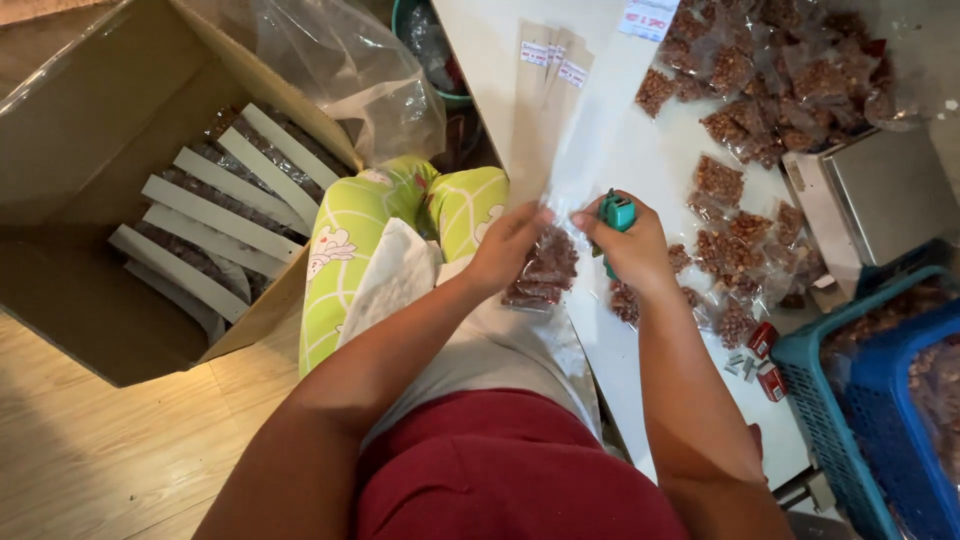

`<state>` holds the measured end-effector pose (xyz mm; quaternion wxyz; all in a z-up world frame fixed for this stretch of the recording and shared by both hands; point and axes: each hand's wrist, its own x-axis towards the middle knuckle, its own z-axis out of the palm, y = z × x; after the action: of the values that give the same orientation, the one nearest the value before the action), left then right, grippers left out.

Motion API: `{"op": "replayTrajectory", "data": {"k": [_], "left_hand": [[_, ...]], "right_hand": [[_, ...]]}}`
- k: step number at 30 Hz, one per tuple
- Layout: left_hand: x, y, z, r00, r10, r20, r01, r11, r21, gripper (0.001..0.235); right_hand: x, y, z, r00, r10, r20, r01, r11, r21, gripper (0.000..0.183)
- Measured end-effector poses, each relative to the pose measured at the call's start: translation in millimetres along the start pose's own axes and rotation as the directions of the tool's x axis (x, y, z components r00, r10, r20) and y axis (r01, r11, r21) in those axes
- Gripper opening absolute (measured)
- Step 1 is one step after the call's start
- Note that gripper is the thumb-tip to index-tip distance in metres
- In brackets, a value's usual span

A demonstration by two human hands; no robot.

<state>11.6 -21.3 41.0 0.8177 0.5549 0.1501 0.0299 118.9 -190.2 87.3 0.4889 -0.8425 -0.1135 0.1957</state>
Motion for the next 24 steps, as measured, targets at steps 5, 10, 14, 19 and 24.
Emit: {"op": "replayTrajectory", "data": {"k": [5,10,14,19,24], "left_hand": [[5.5,1.3,8.3,0.992,0.128,0.011,-0.128,0.981,0.145,0.035],[1.5,13.0,7.2,0.980,0.198,0.028,-0.199,0.954,0.226,0.039],[-16.6,45.6,17.2,0.961,0.268,0.064,-0.275,0.915,0.295,0.041],[-23.4,40.2,30.3,0.924,0.374,0.084,-0.379,0.858,0.347,0.042],[-33.3,63.4,33.7,0.886,0.443,0.138,-0.459,0.794,0.399,0.043]], "right_hand": [[-2.4,-10.9,-5.9,1.000,0.003,-0.028,-0.005,0.999,-0.053,0.021],[-4.6,-45.5,3.6,0.960,0.035,-0.279,0.044,0.961,0.272,0.020],[16.3,-69.3,6.6,0.824,0.282,-0.491,0.152,0.725,0.672,0.047],[63.8,-36.0,30.6,0.849,0.355,-0.392,0.136,0.569,0.811,0.059],[34.0,-57.0,30.2,0.943,0.162,-0.292,0.191,0.455,0.870,0.045]]}}
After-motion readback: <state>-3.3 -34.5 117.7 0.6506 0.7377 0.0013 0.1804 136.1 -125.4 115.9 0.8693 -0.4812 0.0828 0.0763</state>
